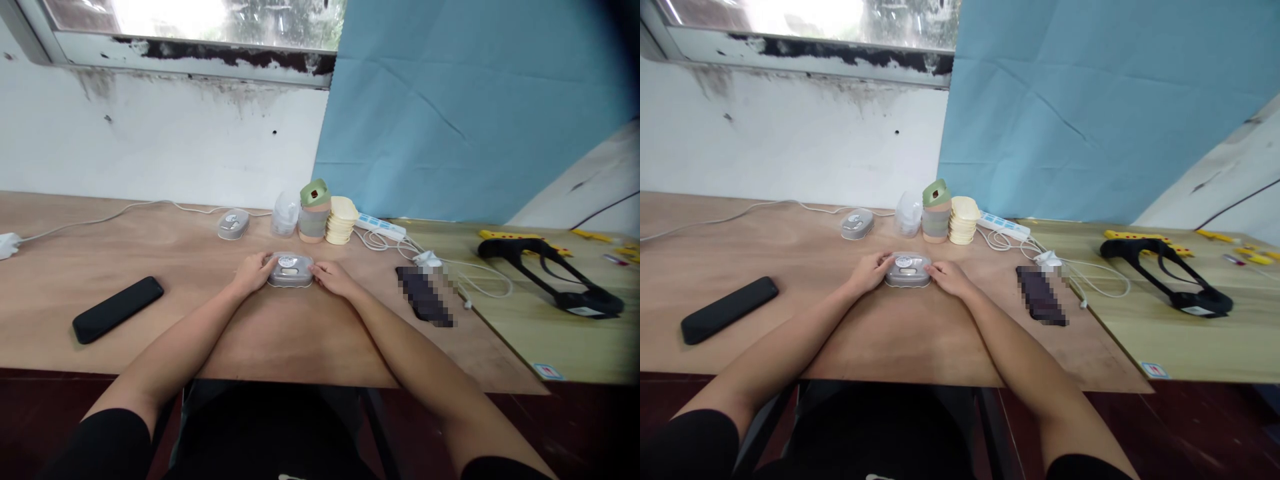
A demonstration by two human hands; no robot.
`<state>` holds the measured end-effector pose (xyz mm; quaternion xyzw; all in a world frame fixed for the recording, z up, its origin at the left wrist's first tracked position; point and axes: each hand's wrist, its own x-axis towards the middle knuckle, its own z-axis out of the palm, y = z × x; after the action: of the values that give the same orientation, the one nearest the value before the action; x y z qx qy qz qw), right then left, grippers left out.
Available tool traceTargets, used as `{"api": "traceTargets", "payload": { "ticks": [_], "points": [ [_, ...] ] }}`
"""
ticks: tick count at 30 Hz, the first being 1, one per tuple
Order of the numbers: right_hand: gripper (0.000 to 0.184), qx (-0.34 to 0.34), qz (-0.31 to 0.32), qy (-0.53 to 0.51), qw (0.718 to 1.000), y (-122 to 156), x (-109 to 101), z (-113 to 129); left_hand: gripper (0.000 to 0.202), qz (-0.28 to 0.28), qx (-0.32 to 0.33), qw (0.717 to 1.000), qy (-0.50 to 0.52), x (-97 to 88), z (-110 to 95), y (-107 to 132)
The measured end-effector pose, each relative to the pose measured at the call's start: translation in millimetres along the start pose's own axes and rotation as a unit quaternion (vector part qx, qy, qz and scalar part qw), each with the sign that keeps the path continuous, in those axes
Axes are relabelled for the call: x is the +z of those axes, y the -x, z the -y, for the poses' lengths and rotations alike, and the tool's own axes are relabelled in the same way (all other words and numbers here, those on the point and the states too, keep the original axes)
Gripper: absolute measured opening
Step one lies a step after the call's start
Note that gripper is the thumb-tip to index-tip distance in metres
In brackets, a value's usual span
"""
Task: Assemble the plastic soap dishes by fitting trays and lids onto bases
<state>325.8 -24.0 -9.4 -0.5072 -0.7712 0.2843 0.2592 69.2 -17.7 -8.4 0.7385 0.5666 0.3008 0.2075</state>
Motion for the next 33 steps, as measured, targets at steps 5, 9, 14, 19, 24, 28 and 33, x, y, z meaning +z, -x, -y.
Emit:
{"api": "traceTargets", "payload": {
  "ticks": [5, 9, 14, 19, 24, 28, 33],
  "points": [
    [0.057, 0.004, -0.001, 0.006, 1.0, 1.0, -1.4, 3.9, 0.052, 0.019, 0.014, 0.999, -0.024, -1.8, -2.2, 0.6],
    [0.056, 0.003, -0.008, 0.034, 0.999, 0.4, -1.8, 4.8, 0.053, 0.022, 0.009, 0.999, -0.03, -2.8, -3.2, 0.9],
    [0.056, 0.002, -0.028, 0.054, 0.998, -1.1, -1.9, 1.6, 0.057, 0.031, -0.014, 0.998, -0.049, -2.3, -3.1, 0.9],
    [0.055, 0.02, -0.06, 0.063, 0.996, -1.3, -2.3, 0.3, 0.062, -0.02, 0.008, 0.999, -0.026, -1.9, -4.0, 2.6],
    [0.052, 0.009, -0.07, 0.07, 0.995, -0.2, -3.3, 0.6, 0.068, 0.054, 0.173, 0.983, 0.017, -6.9, -5.9, 5.9],
    [0.044, -0.003, -0.067, 0.056, 0.996, 0.8, -4.4, -0.1, 0.074, 0.087, 0.188, 0.978, -0.021, -9.5, -3.4, 5.5],
    [0.04, -0.009, -0.085, 0.043, 0.995, -1.3, -3.9, -5.2, 0.074, 0.044, 0.138, 0.989, -0.041, -12.1, 7.2, -2.1]
  ]
}}
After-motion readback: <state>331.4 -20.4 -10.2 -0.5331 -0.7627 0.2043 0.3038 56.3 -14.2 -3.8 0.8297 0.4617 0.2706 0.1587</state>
